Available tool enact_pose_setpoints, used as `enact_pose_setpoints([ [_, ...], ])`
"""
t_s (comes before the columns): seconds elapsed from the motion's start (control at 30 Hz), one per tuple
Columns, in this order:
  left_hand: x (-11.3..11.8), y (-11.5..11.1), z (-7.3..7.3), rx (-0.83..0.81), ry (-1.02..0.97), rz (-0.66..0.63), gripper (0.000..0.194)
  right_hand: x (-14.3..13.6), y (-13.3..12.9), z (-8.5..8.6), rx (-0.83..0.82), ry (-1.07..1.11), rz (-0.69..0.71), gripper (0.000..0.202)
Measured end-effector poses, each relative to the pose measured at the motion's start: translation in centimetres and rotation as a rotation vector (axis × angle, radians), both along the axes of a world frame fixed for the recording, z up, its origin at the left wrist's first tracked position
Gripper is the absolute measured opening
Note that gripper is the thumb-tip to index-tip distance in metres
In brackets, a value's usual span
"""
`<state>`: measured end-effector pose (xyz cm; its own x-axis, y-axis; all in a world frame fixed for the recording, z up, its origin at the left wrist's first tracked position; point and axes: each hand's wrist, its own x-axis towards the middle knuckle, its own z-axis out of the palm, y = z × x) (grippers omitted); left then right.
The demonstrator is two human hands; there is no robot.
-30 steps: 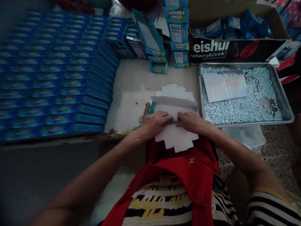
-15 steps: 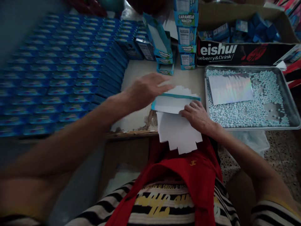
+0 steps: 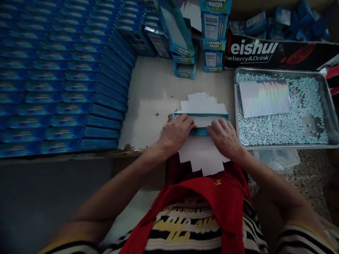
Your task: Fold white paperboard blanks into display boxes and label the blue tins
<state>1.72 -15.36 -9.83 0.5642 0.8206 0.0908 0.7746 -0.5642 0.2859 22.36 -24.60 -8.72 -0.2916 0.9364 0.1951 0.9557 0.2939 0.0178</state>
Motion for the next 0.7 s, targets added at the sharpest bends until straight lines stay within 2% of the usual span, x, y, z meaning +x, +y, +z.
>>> enact_pose_setpoints([
  [0.1,-0.6,-1.1,0.3,0.151,-0.027,-0.033,0.025,-0.4,-2.2,-1.3,-0.045,0.018,0.022,0.034],
  [0.17,-1.2,-2.0,-0.4,0.206,-0.082,-0.06,0.029,-0.5,-2.9,-2.0,-0.069,0.047,-0.015,0.038],
  [0.27,-1.6,-3.2,-2.1,0.232,-0.161,-0.093,0.024,-0.4,-2.5,-2.4,-0.096,0.043,-0.051,0.039],
  [0.37,-1.3,-4.2,-3.2,0.229,-0.128,-0.078,0.023,-0.5,-1.5,-1.9,-0.113,-0.018,-0.039,0.031],
  [0.47,-0.7,-4.6,-3.0,0.163,0.017,-0.07,0.019,-0.9,-0.9,-1.3,-0.134,-0.054,-0.034,0.024],
  [0.57,-0.3,-4.3,-2.4,0.101,0.135,-0.074,0.024,-1.2,-0.7,-1.3,-0.126,-0.06,-0.061,0.025],
  [0.7,-0.4,-3.6,-2.5,0.119,0.136,-0.096,0.035,-1.2,0.1,-1.9,-0.144,-0.047,-0.112,0.035],
])
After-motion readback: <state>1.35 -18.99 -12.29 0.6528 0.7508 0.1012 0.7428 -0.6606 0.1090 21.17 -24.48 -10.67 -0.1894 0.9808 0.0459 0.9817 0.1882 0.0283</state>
